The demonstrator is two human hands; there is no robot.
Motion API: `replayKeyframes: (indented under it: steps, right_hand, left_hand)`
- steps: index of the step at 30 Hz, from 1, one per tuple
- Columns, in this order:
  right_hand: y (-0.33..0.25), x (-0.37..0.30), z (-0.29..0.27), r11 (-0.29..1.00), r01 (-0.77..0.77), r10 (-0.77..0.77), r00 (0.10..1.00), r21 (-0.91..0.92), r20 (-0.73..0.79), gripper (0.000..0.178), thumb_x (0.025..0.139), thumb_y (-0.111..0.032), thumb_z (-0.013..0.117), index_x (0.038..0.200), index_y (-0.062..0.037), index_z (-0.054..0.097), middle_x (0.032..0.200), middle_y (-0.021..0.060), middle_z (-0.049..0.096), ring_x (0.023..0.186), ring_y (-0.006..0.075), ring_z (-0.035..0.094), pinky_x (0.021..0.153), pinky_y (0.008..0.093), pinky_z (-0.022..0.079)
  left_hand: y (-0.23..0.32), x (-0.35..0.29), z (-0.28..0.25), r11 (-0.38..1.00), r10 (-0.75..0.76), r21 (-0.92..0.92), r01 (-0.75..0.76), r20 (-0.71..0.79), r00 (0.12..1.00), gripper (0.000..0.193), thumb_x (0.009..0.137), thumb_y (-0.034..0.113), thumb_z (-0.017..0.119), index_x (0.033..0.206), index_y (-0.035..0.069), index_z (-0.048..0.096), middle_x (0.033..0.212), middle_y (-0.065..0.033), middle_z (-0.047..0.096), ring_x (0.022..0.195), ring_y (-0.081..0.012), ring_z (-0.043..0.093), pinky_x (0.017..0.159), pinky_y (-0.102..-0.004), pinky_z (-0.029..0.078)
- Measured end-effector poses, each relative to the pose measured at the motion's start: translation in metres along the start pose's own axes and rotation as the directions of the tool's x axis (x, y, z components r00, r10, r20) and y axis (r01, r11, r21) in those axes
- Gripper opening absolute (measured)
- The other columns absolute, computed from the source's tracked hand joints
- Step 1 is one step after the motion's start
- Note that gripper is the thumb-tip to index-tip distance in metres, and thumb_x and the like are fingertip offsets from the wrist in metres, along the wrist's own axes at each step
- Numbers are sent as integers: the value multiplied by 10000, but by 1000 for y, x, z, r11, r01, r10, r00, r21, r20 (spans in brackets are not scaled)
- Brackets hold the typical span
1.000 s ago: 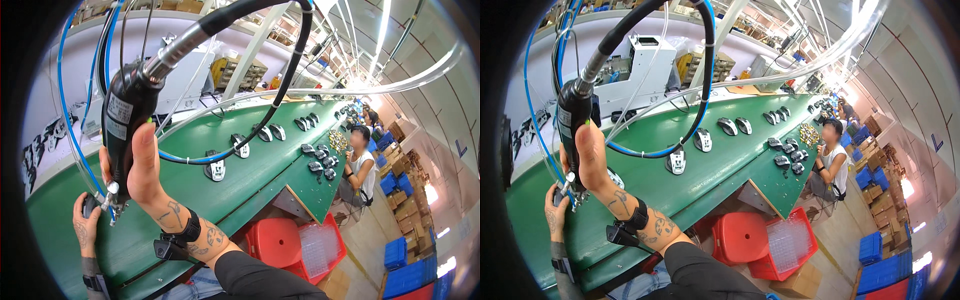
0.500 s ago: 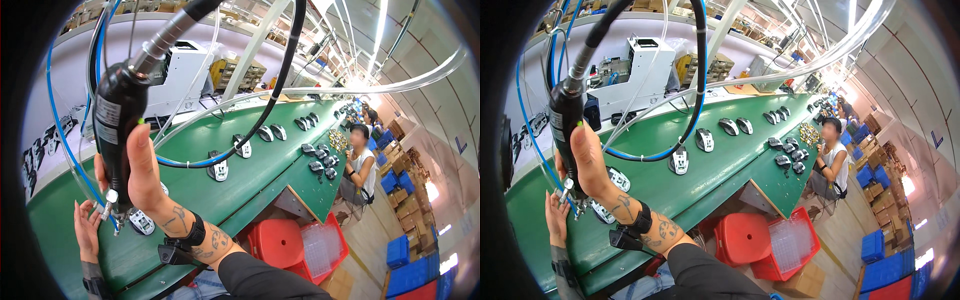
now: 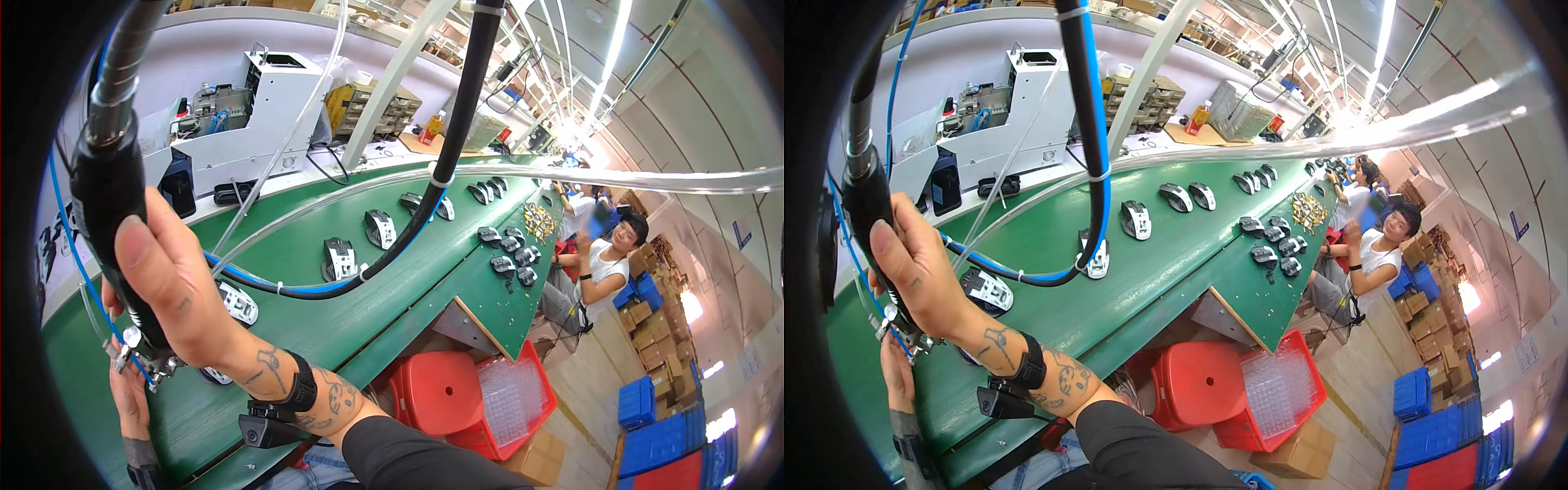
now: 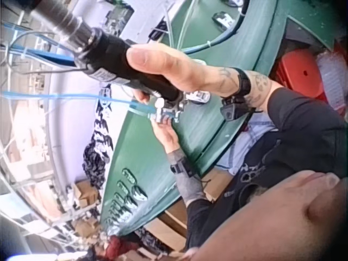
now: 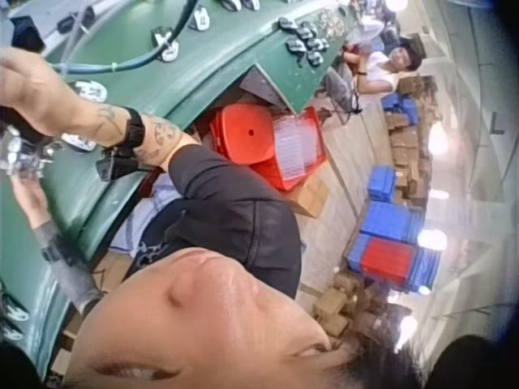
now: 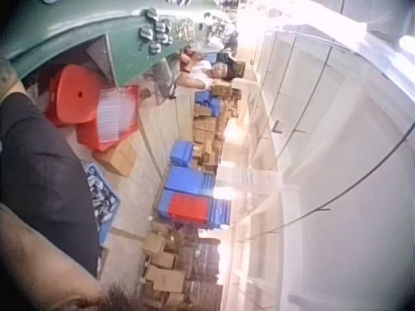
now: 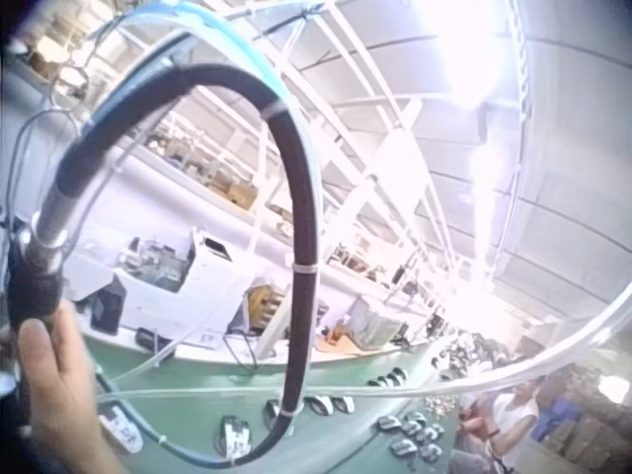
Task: The recorder uses an electric screwdriver to attach baseplates to computer mice on an industrial assembly line.
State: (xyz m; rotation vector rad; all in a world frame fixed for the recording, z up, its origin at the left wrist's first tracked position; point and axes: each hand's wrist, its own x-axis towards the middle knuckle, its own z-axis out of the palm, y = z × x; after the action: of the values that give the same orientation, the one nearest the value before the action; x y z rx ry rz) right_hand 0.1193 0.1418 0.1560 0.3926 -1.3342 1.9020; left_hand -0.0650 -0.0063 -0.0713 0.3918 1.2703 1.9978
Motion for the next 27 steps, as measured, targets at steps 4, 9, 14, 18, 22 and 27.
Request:
replayKeyframes:
  steps: [4, 9, 14, 18, 22, 27]
  right_hand:
    - [6, -1, 0, 1000, -8, 8, 1000, -20, 2, 455, 893, -419, 491, 1152, -50, 434, 792, 1, 488, 589, 56, 482, 531, 205, 408]
    - [5, 0, 0, 997, -58, 55, 997, 48, 51, 514, 881, -453, 487, 1198, -55, 418, 787, 3, 503, 558, 62, 490, 503, 212, 417]
    - [2, -1, 8, 984, -70, 56, 995, 163, 85, 515, 880, -487, 467, 1150, -51, 421, 769, 13, 511, 549, 61, 505, 474, 207, 430]
    - [-8, -8, 5, 988, -84, 78, 996, 131, 51, 477, 877, -481, 478, 1077, -51, 425, 805, 21, 516, 632, 53, 520, 473, 198, 450]
    - [-2, -4, 3, 990, -20, 10, 997, 138, 71, 460, 872, -465, 490, 1071, -60, 400, 850, 22, 516, 676, 44, 508, 477, 192, 444]
    - [-3, -2, 9, 975, -64, 53, 997, 213, 59, 470, 851, -459, 509, 1090, -77, 373, 836, 21, 506, 531, 35, 474, 472, 186, 417]
  left_hand:
    - [-3, 1, -6, 994, 29, -109, -23, 46, 999, 340, 970, 250, 351, 1218, 33, 431, 1198, -34, 513, 1084, -149, 508, 913, -308, 399]
    - [-19, 13, -43, 988, 93, -136, -76, 128, 987, 462, 948, 241, 421, 1348, 29, 328, 1311, -64, 438, 1199, -173, 424, 1003, -318, 334]
    - [-14, 14, -45, 973, 104, -227, -34, 302, 948, 362, 953, 243, 420, 1255, 44, 412, 1198, -38, 499, 1126, -150, 460, 968, -290, 360]
    - [-7, 9, -10, 973, 90, -231, -27, 268, 959, 411, 922, 211, 470, 1293, 62, 374, 1155, -21, 484, 1024, -126, 455, 881, -261, 378]
    - [13, -6, 19, 982, 84, -182, -43, 226, 970, 486, 891, 178, 519, 1330, 81, 336, 1112, -4, 468, 922, -102, 450, 795, -232, 396]
    - [53, -29, 68, 995, 87, -66, -77, 181, 980, 602, 853, 137, 581, 1377, 103, 288, 1057, 17, 448, 794, -71, 444, 687, -195, 419]
